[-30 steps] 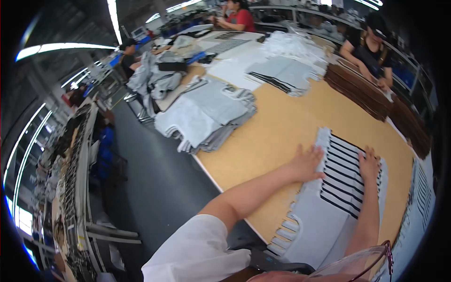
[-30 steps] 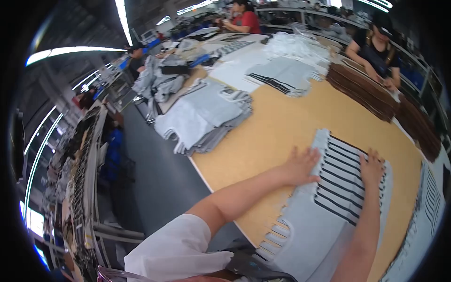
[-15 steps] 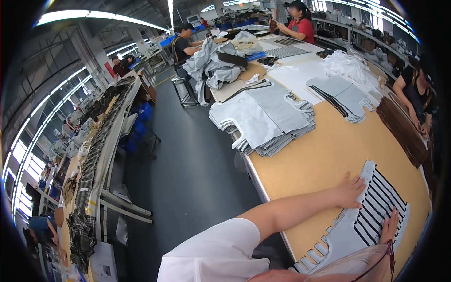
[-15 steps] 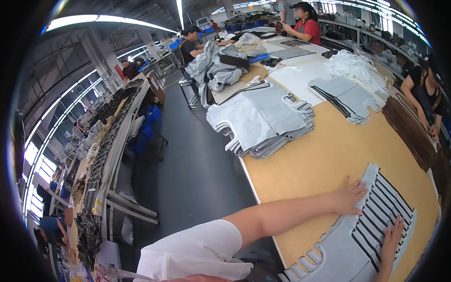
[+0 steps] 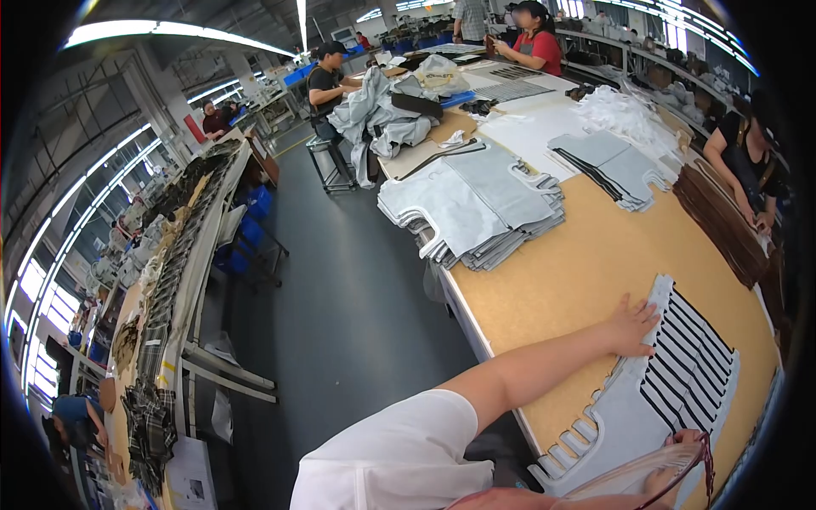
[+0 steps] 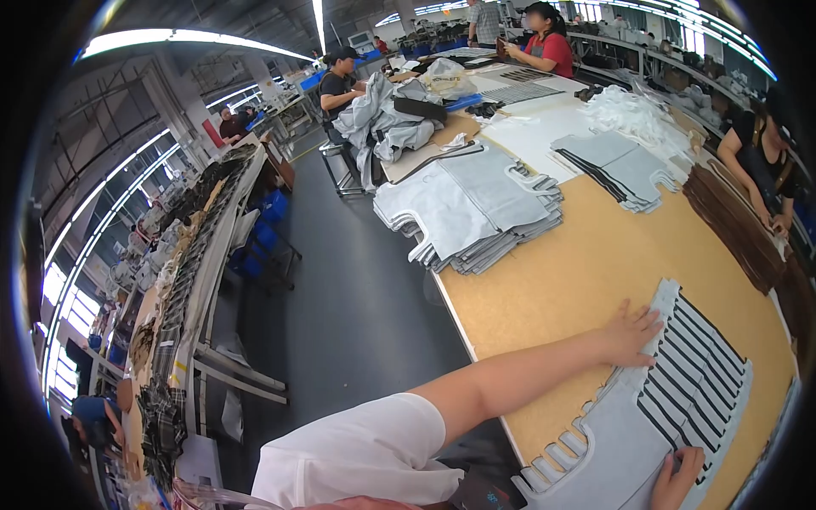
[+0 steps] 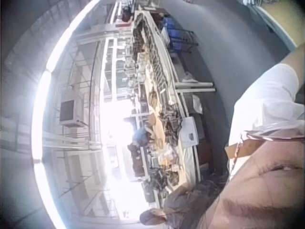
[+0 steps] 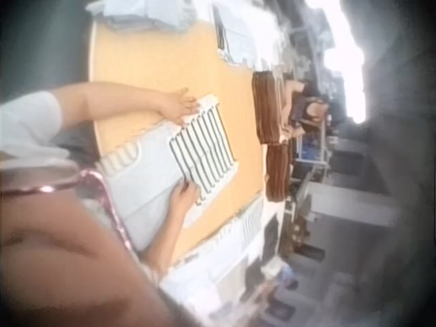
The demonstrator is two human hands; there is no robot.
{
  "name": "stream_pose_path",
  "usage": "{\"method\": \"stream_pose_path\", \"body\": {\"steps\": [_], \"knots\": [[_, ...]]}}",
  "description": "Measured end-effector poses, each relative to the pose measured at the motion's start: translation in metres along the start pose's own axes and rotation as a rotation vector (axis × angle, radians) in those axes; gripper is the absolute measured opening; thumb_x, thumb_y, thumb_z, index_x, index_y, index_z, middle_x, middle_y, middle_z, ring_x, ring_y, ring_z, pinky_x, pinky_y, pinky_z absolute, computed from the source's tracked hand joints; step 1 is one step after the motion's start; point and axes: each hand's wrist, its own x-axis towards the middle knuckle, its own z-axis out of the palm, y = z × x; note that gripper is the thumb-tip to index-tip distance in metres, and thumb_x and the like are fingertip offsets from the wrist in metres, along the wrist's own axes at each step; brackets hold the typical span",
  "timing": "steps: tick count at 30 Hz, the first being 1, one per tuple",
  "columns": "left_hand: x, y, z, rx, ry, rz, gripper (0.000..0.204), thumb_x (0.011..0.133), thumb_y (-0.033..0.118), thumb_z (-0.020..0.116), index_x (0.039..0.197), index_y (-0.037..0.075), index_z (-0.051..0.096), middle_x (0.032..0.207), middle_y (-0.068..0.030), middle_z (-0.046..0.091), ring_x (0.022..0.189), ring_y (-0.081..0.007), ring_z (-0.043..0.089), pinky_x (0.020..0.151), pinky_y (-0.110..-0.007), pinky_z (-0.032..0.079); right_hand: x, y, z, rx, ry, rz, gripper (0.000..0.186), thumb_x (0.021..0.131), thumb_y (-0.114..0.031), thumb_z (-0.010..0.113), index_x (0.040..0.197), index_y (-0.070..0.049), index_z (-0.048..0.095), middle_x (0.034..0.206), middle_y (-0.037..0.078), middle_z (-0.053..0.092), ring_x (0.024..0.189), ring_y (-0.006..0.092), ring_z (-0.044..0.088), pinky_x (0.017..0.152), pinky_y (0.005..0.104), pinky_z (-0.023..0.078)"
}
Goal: Organizing stacks of fabric components and trimming excess threads or small details using pliers and snips.
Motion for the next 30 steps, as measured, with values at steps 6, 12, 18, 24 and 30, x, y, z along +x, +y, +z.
{"method": "stream_pose_path", "body": {"steps": [6,12,18,24,30], "knots": [[-0.003,-0.001,-0.004,0.009,0.008,-0.004,0.079,0.089,0.054,0.045,0.146,0.003,0.024,0.153,-0.0183,0.016,0.143,-0.0335,0.01,0.112,-0.057,0.002,0.014,-0.05,-0.037,0.024,-0.199,0.142,0.022,0.089,-0.012,0.052,0.107,0.001,0.054,0.101,0.02,0.056,0.095,0.0312,0.052,0.085,0.0408,0.039],[0.002,0.001,-0.003,0.018,-0.001,0.007,0.079,0.089,0.055,0.044,0.145,0.003,0.025,0.153,-0.0191,0.016,0.143,-0.0342,0.01,0.112,-0.057,0.003,0.013,-0.057,-0.038,0.2,-0.026,0.119,0.009,0.083,-0.001,0.052,0.088,0.001,0.045,0.08,0.013,0.043,0.078,0.0262,0.041,0.073,0.0373,0.034],[0.003,-0.001,-0.001,0.052,0.007,0.0,0.078,0.09,0.056,0.043,0.145,0.003,0.025,0.153,-0.0199,0.016,0.142,-0.0356,0.011,0.111,-0.059,0.003,0.003,0.02,-0.002,0.291,-0.219,0.19,0.033,0.076,-0.001,0.056,0.108,0.001,0.053,0.111,0.019,0.051,0.108,0.0361,0.045,0.093,0.0403,0.034],[-0.001,0.003,-0.002,0.065,-0.033,0.022,0.077,0.09,0.056,0.043,0.146,0.005,0.025,0.153,-0.0199,0.016,0.142,-0.0362,0.012,0.111,-0.06,0.004,0.001,-0.004,-0.007,0.233,0.025,0.053,0.019,0.074,0.001,0.058,0.093,0.001,0.053,0.093,0.016,0.05,0.091,0.0337,0.047,0.083,0.0394,0.037],[0.003,-0.012,0.005,0.152,0.006,0.021,0.076,0.091,0.056,0.042,0.146,0.006,0.026,0.152,-0.0195,0.019,0.142,-0.0365,0.014,0.109,-0.062,0.009,0.011,-0.013,-0.006,0.196,0.05,0.017,0.022,0.073,-0.003,0.064,0.094,-0.002,0.059,0.093,0.015,0.053,0.091,0.034,0.05,0.082,0.0406,0.039]]}}
